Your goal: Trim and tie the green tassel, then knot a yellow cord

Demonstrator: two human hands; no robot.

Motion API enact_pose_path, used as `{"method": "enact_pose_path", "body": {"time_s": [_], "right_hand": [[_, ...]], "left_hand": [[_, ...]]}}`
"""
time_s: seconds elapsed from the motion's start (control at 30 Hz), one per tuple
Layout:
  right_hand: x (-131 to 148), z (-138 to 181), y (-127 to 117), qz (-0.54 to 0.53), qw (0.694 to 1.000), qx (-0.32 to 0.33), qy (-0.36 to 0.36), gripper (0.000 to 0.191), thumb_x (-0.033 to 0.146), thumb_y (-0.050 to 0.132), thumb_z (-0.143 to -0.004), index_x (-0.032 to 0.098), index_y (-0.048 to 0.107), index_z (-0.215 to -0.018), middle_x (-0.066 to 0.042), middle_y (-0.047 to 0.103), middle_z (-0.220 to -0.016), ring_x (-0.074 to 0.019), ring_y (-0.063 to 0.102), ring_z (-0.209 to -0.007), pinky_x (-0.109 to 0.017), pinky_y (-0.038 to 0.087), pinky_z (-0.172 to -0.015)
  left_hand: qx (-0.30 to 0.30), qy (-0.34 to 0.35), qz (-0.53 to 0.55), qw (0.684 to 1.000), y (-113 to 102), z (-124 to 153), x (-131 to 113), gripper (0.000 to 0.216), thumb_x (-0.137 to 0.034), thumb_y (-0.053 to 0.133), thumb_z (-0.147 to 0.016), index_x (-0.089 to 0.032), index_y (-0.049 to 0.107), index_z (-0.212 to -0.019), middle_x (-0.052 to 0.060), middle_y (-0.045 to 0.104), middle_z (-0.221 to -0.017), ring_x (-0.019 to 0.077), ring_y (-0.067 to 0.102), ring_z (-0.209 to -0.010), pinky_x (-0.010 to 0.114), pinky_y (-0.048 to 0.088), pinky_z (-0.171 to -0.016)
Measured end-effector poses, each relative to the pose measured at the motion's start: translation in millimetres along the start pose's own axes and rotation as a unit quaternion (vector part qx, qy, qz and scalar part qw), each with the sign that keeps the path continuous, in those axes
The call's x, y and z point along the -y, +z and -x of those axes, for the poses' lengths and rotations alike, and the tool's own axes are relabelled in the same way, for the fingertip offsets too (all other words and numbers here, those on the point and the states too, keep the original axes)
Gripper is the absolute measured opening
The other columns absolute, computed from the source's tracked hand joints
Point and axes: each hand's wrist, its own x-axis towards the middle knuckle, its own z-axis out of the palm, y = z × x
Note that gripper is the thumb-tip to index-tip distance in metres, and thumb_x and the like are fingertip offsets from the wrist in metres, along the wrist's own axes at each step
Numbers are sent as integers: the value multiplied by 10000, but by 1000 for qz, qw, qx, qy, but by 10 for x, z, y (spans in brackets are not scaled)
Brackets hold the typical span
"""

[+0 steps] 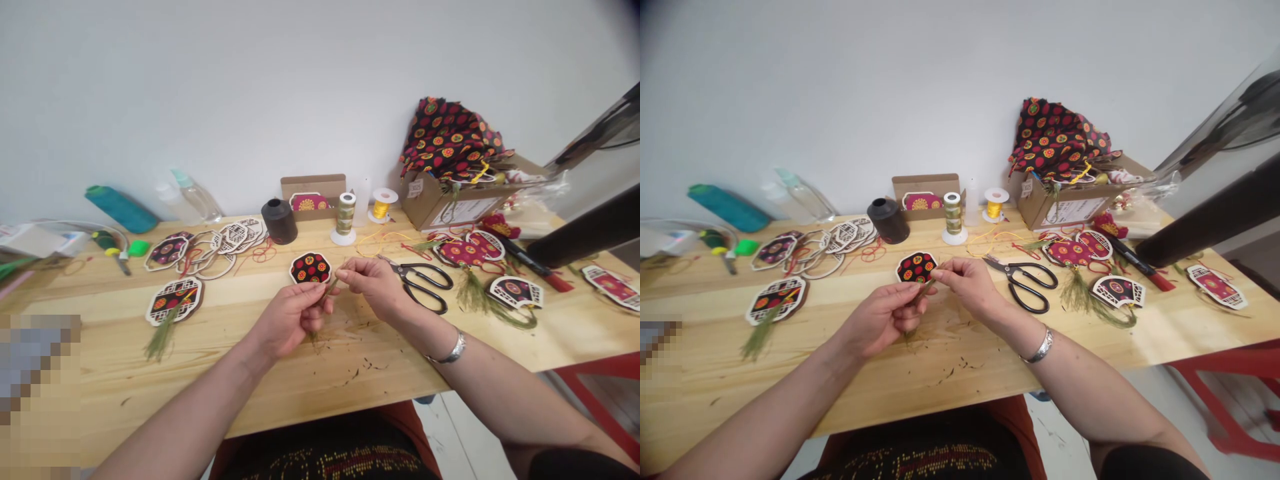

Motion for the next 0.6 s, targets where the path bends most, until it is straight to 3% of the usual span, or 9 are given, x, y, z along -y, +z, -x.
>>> {"method": "enact_pose_path", "body": {"time_s": [0.33,0.5,0.6], "right_hand": [[25,28,37,-5,1000,2,3,364,456,708,-662,148,543,-561,59,401,-521,-60,296,-508,-231,234,-496],[29,-11,2,-98,990,-76,66,555,660,549,-717,115,651,-687,3,482,-596,-66,365,-484,-220,210,-433],[35,-13,-14,-70,989,-53,120,641,698,492,-733,91,681,-658,-26,523,-564,-60,356,-422,-226,184,-399]], "left_hand": [[-16,12,-49,999,-1,8,-8,180,-291,688,-748,-112,693,-762,-58,419,-496,5,259,-385,165,135,-380],[-43,39,-33,998,-15,3,-6,165,-280,707,-726,-118,688,-752,-61,416,-490,9,264,-390,160,165,-378],[-65,59,-25,996,-11,12,-17,166,-270,716,-715,-111,690,-757,-57,421,-494,9,268,-405,149,170,-379]]}}
